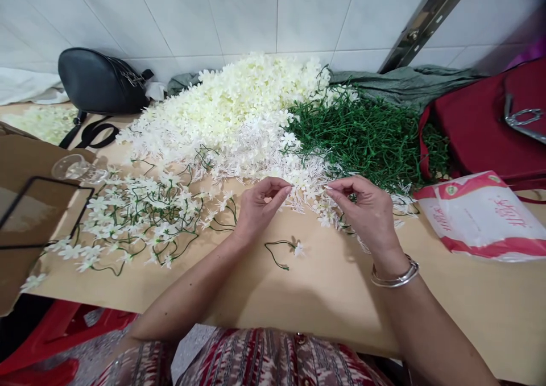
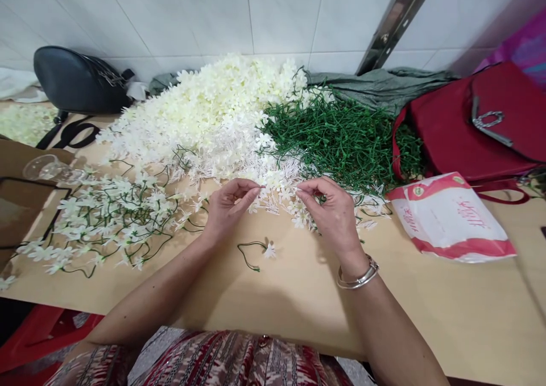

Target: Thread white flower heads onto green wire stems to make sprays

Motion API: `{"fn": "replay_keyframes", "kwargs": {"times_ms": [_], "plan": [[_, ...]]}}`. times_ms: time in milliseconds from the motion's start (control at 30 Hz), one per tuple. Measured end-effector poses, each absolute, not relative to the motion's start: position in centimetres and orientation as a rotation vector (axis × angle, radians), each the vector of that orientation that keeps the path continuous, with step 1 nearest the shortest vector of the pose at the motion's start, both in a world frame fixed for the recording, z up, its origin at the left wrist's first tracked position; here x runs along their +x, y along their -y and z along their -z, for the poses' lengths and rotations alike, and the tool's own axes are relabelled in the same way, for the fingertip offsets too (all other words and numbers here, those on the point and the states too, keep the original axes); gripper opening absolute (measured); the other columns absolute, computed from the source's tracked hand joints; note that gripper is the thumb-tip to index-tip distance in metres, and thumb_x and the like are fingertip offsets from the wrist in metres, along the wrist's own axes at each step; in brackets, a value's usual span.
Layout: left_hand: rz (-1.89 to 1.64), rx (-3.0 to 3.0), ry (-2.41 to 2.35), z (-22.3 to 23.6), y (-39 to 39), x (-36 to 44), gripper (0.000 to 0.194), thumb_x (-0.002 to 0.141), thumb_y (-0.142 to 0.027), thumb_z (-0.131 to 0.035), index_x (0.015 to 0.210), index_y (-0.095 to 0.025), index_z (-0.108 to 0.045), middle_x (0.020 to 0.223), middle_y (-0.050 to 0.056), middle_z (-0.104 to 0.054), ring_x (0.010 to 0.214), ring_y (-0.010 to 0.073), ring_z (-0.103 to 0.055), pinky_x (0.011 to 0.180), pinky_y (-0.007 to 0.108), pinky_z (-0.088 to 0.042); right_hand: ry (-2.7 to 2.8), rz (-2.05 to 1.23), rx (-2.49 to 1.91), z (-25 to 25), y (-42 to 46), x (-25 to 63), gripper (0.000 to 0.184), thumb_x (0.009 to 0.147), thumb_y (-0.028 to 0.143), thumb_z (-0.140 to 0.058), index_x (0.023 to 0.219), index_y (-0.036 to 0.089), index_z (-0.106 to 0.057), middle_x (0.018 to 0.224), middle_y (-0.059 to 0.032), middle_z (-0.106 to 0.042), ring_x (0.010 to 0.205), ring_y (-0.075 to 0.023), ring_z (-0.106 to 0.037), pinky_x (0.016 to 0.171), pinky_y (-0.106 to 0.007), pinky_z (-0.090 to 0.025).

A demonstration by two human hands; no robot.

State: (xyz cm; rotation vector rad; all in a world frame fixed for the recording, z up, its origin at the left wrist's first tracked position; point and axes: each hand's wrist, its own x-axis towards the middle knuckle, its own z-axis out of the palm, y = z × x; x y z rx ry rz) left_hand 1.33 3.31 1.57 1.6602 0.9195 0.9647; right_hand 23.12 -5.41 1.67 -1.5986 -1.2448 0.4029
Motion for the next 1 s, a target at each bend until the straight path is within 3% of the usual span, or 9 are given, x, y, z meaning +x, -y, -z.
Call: {"fn": "replay_keyframes", "kwargs": {"times_ms": [233, 433, 667, 1000], "plan": [[-0.949, 1.501, -0.818, -0.7, -3.2, 1.7, 0.037, 0.096, -0.044, -0.076, 0.122, -0.02, -0.067, 0.116, 0.01, -0.08, 0.106, 0.0183, -0.079, 0.092, 0.027, -0.06, 1.345, -0.486, -1.494, -2.2, 5.7, 20.3, 0.012, 0.096, 0.035, -0.074, 0.088, 0.027, -0.077, 0.088, -0.0032, -0.076, 0.082, -0.0225, -0.067, 0.078, -0.039, -0.056], [-0.879, 1.455, -0.908, -0.8, -2.5, 1.8, 0.029, 0.094, -0.044, -0.077, 0.107, -0.019, -0.072, 0.089, 0.003, -0.077, 0.084, 0.0153, -0.077, 0.076, 0.024, -0.058, 1.322, -0.552, -1.483, -2.0, 6.0, 18.0, 0.019, 0.096, 0.037, -0.073, 0.081, 0.026, -0.069, 0.086, -0.0025, -0.072, 0.082, -0.0212, -0.064, 0.076, -0.037, -0.054], [-0.861, 1.361, -0.792, -1.3, -1.9, 2.2, 0.031, 0.088, -0.045, -0.086, 0.098, -0.018, -0.079, 0.097, 0.006, -0.081, 0.088, 0.0166, -0.078, 0.084, 0.028, -0.063, 1.174, -0.604, -1.493, -1.0, 5.5, 17.8, 0.018, 0.09, 0.034, -0.076, 0.076, 0.025, -0.069, 0.091, -0.0042, -0.072, 0.083, -0.0204, -0.065, 0.071, -0.034, -0.052], [-0.844, 1.35, -0.759, -0.5, -1.6, 2.4, 0.037, 0.084, -0.053, -0.089, 0.097, -0.019, -0.084, 0.099, 0.008, -0.084, 0.089, 0.018, -0.078, 0.084, 0.03, -0.063, 0.972, -0.859, -1.413, 0.2, 5.3, 18.1, 0.024, 0.088, 0.042, -0.08, 0.076, 0.024, -0.07, 0.105, -0.0092, -0.075, 0.095, -0.0242, -0.072, 0.084, -0.04, -0.058]]}}
